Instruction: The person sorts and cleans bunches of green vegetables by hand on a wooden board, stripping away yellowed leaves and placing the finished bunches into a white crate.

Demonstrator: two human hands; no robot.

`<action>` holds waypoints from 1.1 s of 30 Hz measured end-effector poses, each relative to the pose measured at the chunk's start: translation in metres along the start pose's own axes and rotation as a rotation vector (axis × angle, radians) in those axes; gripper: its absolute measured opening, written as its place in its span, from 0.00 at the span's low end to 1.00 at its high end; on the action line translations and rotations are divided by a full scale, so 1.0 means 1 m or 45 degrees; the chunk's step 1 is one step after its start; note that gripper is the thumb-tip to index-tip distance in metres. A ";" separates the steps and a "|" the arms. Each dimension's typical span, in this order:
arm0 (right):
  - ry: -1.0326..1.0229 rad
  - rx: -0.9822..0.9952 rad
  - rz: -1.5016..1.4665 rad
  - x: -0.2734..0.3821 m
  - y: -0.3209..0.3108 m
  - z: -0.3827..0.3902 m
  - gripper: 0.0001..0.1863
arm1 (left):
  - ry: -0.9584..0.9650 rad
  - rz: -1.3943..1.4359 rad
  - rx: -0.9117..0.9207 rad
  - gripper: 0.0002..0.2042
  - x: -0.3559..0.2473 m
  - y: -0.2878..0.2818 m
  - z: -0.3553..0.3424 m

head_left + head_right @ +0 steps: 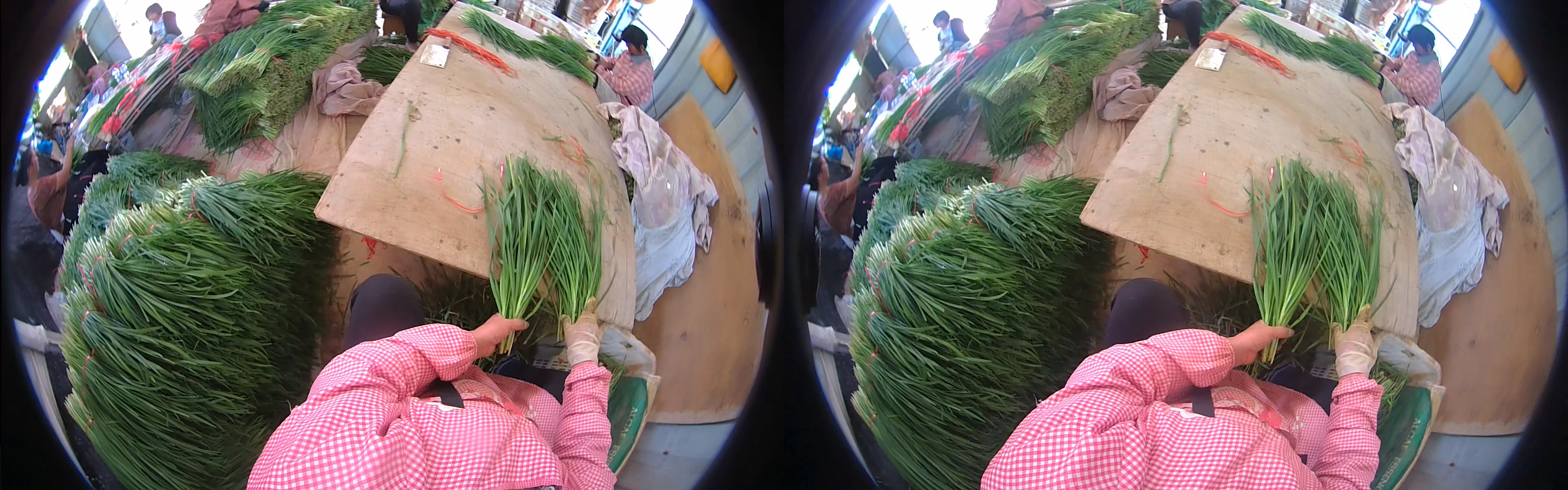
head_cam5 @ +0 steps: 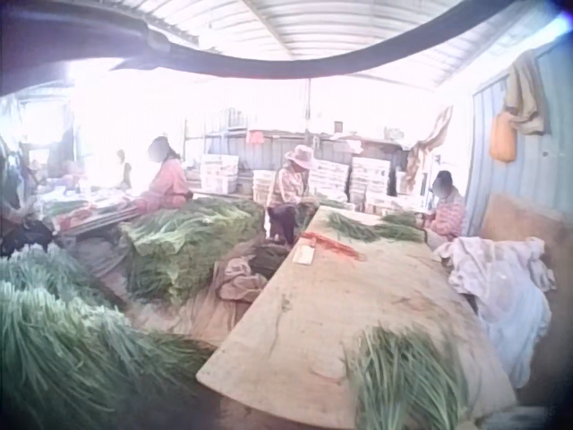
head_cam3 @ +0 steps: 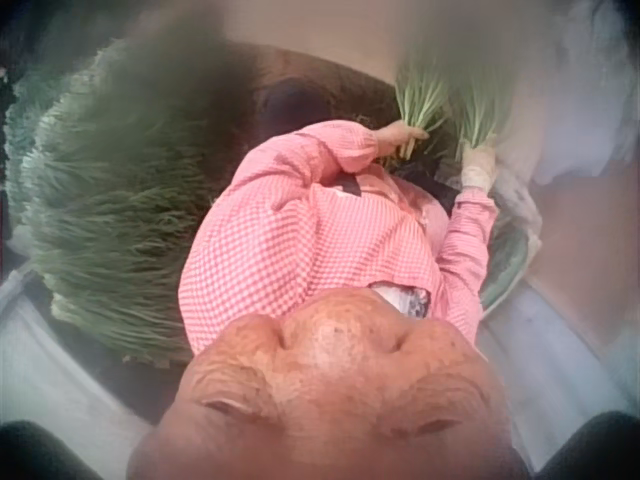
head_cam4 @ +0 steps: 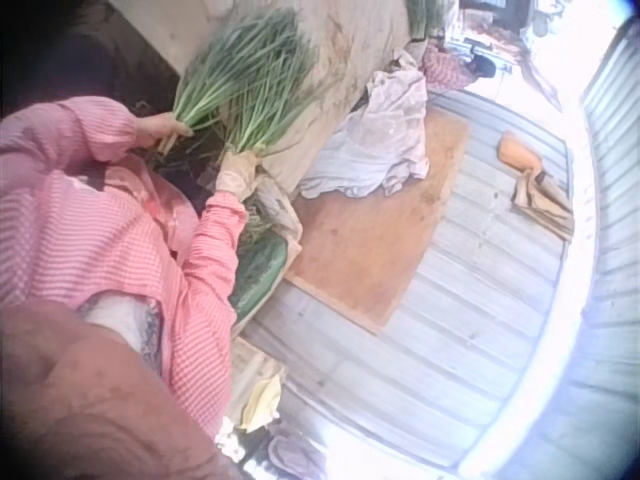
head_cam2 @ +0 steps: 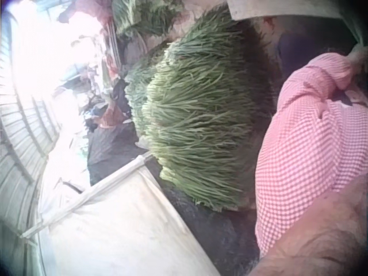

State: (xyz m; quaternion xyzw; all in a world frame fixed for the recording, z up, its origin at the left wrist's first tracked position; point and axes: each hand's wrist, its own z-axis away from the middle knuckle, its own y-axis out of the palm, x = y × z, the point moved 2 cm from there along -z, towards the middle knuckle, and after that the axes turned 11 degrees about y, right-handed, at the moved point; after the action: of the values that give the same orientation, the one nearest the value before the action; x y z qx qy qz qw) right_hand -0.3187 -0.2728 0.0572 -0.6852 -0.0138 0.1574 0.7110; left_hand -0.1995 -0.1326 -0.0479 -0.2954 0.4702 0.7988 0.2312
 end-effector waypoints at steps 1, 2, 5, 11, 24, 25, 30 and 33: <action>-0.022 -0.065 0.027 -0.009 0.013 -0.007 0.41 | -0.008 0.010 0.024 0.10 0.002 0.001 -0.003; -0.037 -0.173 0.122 -0.005 0.011 -0.005 0.39 | -0.021 0.014 0.033 0.10 0.001 0.002 -0.001; 0.029 0.158 -0.167 -0.013 -0.011 -0.013 0.34 | -0.021 0.028 0.037 0.09 -0.006 0.008 0.001; -0.129 -0.028 -0.525 -0.012 -0.052 -0.027 0.19 | 0.001 0.203 0.042 0.08 -0.020 -0.003 0.007; 0.042 0.637 -1.338 -0.014 0.018 0.027 0.31 | -0.105 0.089 -0.073 0.10 -0.020 0.000 0.013; 0.013 0.724 -1.436 -0.012 0.017 0.032 0.29 | -0.090 0.083 -0.068 0.10 -0.020 -0.001 0.013; -0.279 0.346 -1.120 -0.003 0.032 0.044 0.28 | -0.082 0.160 -0.017 0.15 -0.016 0.001 0.012; -0.506 0.203 -0.705 0.027 0.028 0.071 0.29 | -0.144 0.232 0.157 0.19 -0.012 0.001 0.009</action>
State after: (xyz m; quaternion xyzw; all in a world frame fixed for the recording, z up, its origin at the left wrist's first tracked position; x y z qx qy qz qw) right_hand -0.3157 -0.1976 0.0291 -0.5537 -0.3250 0.0896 0.7614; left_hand -0.1945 -0.1259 -0.0354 -0.1911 0.5295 0.8015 0.2016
